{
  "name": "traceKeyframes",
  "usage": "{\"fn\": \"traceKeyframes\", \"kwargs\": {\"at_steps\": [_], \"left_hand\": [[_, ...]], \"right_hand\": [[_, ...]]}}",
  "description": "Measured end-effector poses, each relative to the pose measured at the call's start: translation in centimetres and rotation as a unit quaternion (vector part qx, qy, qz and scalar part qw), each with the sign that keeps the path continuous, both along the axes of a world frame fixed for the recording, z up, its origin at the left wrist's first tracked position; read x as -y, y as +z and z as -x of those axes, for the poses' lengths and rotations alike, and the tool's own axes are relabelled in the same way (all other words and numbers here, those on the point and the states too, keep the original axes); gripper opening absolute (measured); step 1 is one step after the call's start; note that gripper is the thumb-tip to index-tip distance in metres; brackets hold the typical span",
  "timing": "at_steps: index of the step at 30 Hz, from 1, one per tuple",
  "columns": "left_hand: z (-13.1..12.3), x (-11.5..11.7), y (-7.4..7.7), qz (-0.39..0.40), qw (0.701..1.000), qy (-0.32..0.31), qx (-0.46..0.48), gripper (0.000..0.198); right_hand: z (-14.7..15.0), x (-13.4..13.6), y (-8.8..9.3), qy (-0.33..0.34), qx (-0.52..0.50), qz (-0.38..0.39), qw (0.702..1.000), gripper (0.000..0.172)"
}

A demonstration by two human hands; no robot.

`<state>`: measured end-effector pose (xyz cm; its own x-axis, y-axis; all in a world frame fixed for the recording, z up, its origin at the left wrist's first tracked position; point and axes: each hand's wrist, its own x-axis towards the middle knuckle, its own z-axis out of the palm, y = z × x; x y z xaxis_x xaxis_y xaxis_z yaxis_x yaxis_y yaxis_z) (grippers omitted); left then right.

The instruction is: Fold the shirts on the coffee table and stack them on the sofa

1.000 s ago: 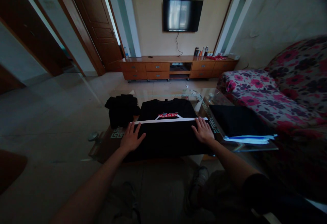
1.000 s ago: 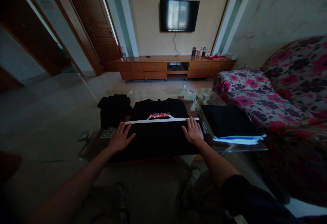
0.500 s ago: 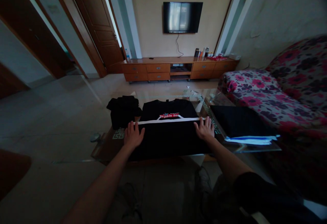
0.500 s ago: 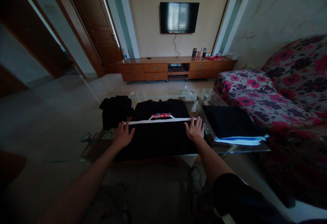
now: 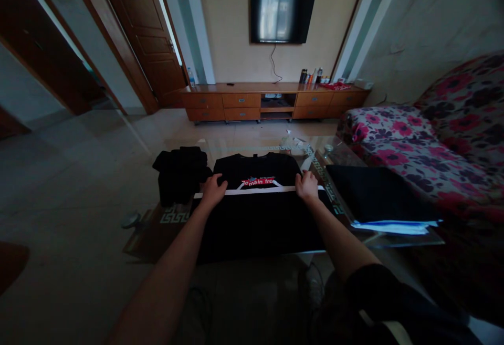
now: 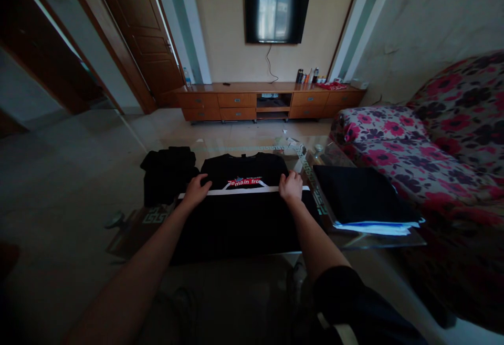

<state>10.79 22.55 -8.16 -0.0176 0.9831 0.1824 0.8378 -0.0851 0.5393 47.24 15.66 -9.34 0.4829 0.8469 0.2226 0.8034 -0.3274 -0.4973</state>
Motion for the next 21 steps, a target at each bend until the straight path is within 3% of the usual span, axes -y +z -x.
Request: {"fn": "traceKeyframes", "kwargs": {"at_steps": [9, 15, 21], "left_hand": [[0.4, -5.0, 0.0, 0.022, 0.999, 0.042, 0.010, 0.045], [0.5, -7.3, 0.7, 0.000, 0.999, 0.028, -0.022, 0.045], [0.8, -8.8, -0.1, 0.035, 0.994, 0.020, -0.097, 0.052]], "right_hand": [[-1.1, -6.1, -0.3, -0.032, -0.071, 0.017, 0.997, 0.049], [-2.5, -8.1, 0.0, -0.031, -0.088, 0.004, 0.996, 0.047], [-2.9, -10.0, -0.3, -0.048, -0.107, 0.022, 0.993, 0.045]]}}
